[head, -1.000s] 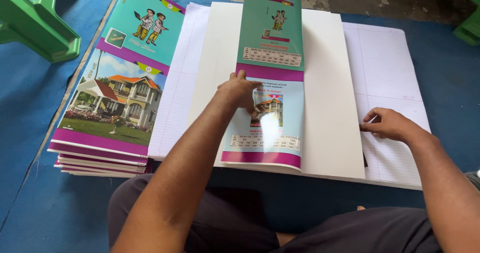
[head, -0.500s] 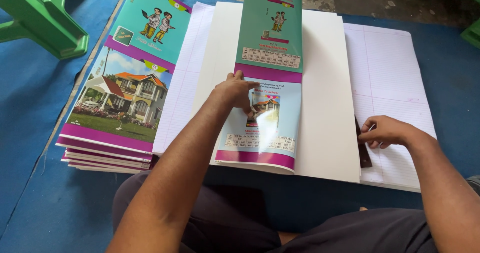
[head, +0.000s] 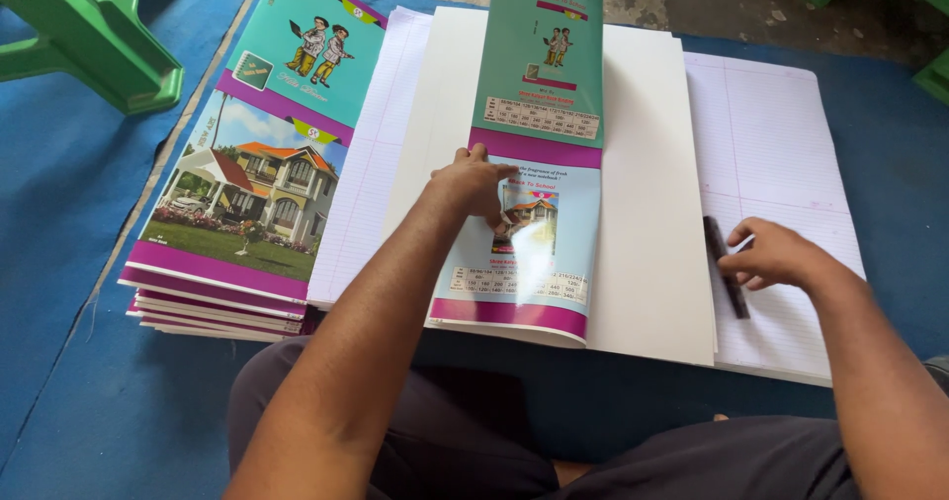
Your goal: The person sits on the floor and repeatedly inserts a printed cover sheet into a stack of blank pages, then uses a small rectangular tool to press along the spine to crease the fold. The person repeats this process for multiple book units.
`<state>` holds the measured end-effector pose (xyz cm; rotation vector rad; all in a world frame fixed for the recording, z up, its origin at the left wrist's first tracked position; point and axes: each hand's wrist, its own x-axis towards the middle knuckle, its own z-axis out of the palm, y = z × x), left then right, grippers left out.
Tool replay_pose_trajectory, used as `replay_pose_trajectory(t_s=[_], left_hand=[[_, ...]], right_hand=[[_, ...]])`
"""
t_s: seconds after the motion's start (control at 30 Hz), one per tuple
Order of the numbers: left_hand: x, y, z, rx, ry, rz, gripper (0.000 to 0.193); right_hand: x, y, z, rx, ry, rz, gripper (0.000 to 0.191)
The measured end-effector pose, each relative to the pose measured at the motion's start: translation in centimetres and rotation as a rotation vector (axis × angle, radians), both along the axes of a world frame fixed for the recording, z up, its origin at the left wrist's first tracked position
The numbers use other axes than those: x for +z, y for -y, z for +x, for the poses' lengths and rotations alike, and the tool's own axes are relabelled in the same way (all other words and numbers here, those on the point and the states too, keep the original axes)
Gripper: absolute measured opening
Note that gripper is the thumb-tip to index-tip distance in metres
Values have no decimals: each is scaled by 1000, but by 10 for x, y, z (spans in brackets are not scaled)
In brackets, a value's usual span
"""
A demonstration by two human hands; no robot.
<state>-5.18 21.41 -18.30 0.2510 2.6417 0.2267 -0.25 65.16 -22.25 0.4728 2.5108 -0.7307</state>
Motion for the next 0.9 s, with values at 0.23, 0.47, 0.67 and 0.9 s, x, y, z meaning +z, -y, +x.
replay_pose_trajectory(t_s=[0.23, 0.47, 0.67, 0.9], left_hand=[[-2, -6, -1, 9, 8, 4, 108], [-1, -7, 0, 26, 11, 22, 106], [3, -8, 5, 36, 25, 40, 103], [8, -11, 10, 39, 37, 47, 101]], right_hand=[[27, 3, -4, -21, -377, 39, 51], [56, 67, -32, 113, -471, -182, 48], [52, 147, -43, 523, -546, -93, 43], [56, 179, -26, 640, -390, 195, 43]])
